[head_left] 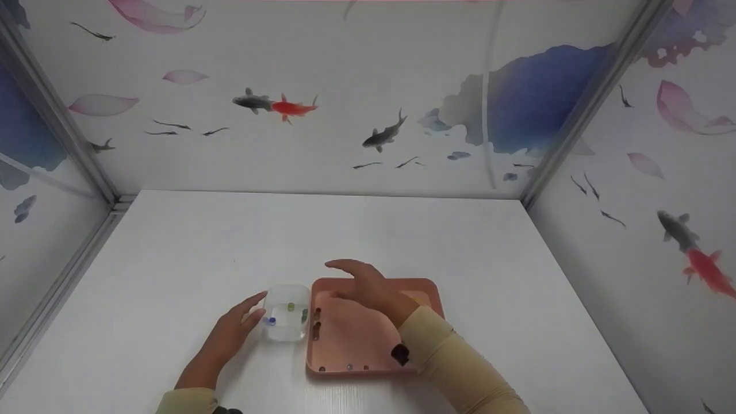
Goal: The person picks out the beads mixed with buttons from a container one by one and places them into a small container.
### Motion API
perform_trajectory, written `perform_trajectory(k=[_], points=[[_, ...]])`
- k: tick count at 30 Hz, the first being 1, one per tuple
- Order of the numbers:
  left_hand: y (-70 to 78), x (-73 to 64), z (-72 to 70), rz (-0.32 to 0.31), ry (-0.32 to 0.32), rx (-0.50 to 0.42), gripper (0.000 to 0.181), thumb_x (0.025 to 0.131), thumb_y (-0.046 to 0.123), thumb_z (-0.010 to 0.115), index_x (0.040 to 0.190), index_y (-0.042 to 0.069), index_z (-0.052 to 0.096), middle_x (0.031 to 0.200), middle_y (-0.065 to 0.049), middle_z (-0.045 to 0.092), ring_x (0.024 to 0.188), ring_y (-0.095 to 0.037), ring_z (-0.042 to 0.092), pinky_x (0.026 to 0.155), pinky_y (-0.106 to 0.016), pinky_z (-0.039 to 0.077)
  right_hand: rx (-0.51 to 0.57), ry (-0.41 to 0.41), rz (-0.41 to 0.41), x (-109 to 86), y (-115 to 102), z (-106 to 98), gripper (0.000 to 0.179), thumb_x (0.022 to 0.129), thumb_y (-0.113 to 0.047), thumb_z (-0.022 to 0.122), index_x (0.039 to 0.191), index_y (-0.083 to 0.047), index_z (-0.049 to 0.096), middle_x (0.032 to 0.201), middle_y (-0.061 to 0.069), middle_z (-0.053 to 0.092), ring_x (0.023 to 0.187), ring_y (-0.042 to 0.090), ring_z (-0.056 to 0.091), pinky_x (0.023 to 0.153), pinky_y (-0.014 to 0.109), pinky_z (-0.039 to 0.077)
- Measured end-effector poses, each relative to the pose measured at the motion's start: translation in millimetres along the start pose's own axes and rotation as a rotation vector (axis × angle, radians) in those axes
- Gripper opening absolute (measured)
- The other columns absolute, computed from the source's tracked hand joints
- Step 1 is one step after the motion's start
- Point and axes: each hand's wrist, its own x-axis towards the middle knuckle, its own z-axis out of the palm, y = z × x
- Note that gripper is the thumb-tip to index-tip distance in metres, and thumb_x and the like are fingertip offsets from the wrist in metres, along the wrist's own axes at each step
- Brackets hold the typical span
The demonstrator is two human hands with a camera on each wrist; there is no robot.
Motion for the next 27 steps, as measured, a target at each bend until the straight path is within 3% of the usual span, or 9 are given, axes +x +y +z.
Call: perform_trajectory(k=[15,17,24,27], points=[[0.8,-0.4,0.2,0.009,0.008,0.0,0.053,0.102,0.042,0.045,0.15,0.019,0.038,0.154,-0.018,0.032,0.139,-0.045,0.03,0.111,-0.063,0.023,0.003,-0.011,0.169,-6.5,11,-7,0.056,0.089,-0.026,0.073,0.139,-0.035,0.05,0.145,-0.006,0.047,0.134,0.02,0.044,0.107,0.046,0.041],[0.5,-0.2,0.1,0.011,0.007,-0.001,0.053,0.102,0.042,0.045,0.15,0.019,0.038,0.154,-0.019,0.032,0.138,-0.046,0.03,0.111,-0.063,0.023,-0.002,-0.005,0.172,-8.7,13,-9,0.055,0.088,-0.026,0.073,0.138,-0.037,0.051,0.145,-0.006,0.047,0.134,0.02,0.045,0.106,0.047,0.041],[0.9,0.6,-0.4,0.026,0.001,0.032,0.052,0.103,0.037,0.045,0.149,0.016,0.038,0.153,-0.02,0.033,0.137,-0.047,0.032,0.109,-0.064,0.024,-0.009,0.005,0.075,-11.8,18,-15,0.054,0.088,-0.019,0.073,0.138,-0.021,0.053,0.143,0.002,0.051,0.133,0.025,0.046,0.106,0.046,0.042],[1.1,0.5,-0.2,0.017,0.001,0.037,0.052,0.103,0.038,0.045,0.149,0.017,0.038,0.153,-0.02,0.033,0.137,-0.047,0.032,0.109,-0.064,0.025,-0.007,0.0,0.093,-12.5,19,-16,0.054,0.088,-0.019,0.073,0.139,-0.022,0.053,0.143,0.001,0.05,0.134,0.024,0.045,0.106,0.046,0.042]])
